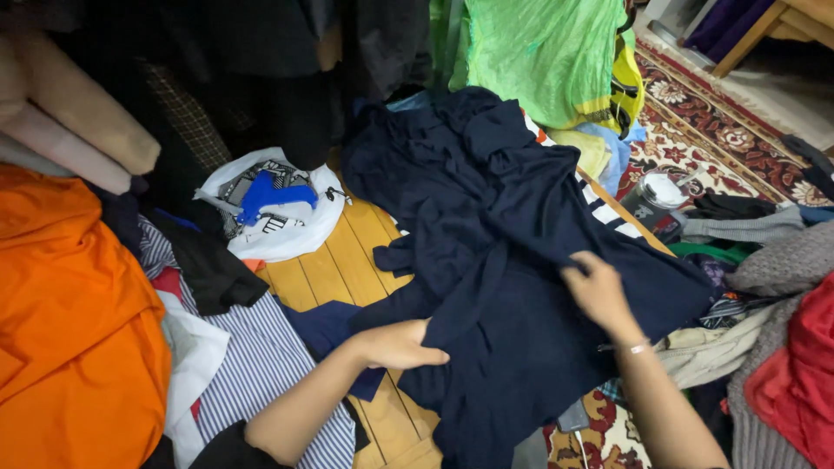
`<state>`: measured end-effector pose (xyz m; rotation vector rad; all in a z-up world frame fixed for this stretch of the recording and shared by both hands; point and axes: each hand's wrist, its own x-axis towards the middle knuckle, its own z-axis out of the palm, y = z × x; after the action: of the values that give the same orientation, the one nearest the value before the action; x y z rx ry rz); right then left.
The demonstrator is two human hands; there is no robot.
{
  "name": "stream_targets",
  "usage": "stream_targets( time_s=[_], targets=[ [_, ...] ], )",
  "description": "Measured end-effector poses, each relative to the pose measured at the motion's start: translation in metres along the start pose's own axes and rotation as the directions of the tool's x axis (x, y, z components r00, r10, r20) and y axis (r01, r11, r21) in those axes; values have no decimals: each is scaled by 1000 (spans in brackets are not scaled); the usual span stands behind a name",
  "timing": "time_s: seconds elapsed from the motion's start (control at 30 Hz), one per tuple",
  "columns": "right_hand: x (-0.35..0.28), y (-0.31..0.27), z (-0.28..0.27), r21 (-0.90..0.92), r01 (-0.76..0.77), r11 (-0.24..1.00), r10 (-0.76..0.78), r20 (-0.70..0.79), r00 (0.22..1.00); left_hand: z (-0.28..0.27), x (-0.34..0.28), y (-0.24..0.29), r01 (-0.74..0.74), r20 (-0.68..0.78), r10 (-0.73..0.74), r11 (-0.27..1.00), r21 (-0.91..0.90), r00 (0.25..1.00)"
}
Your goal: The person sorts through a pile of clothes on a wooden surface, picking up and unfolding a dark blue garment. They smooth out the fabric and fold the sleeves and body of the garment by hand.
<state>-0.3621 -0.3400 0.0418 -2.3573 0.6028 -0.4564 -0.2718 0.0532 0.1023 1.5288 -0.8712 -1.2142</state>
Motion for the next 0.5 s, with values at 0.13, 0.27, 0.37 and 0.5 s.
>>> stream_targets(
  time_s=[0.13,0.27,0.37,0.5],
  targets=[
    [13,-15,-51,258,-261,930,276,-24,961,44,25,17,-15,147,-29,957,290,989],
    [27,-35,-90,130,-25,991,34,-66,997,131,94,37,-122,97,94,930,347,991],
    [26,-67,-124,-140,38,989,-46,-50,998,192,146,53,-33,62,18,964,265,998],
    [7,-93,-157,-283,-30,959,27,-13,1000,219,166,88,-107,392,-138,834,541,910]
  ],
)
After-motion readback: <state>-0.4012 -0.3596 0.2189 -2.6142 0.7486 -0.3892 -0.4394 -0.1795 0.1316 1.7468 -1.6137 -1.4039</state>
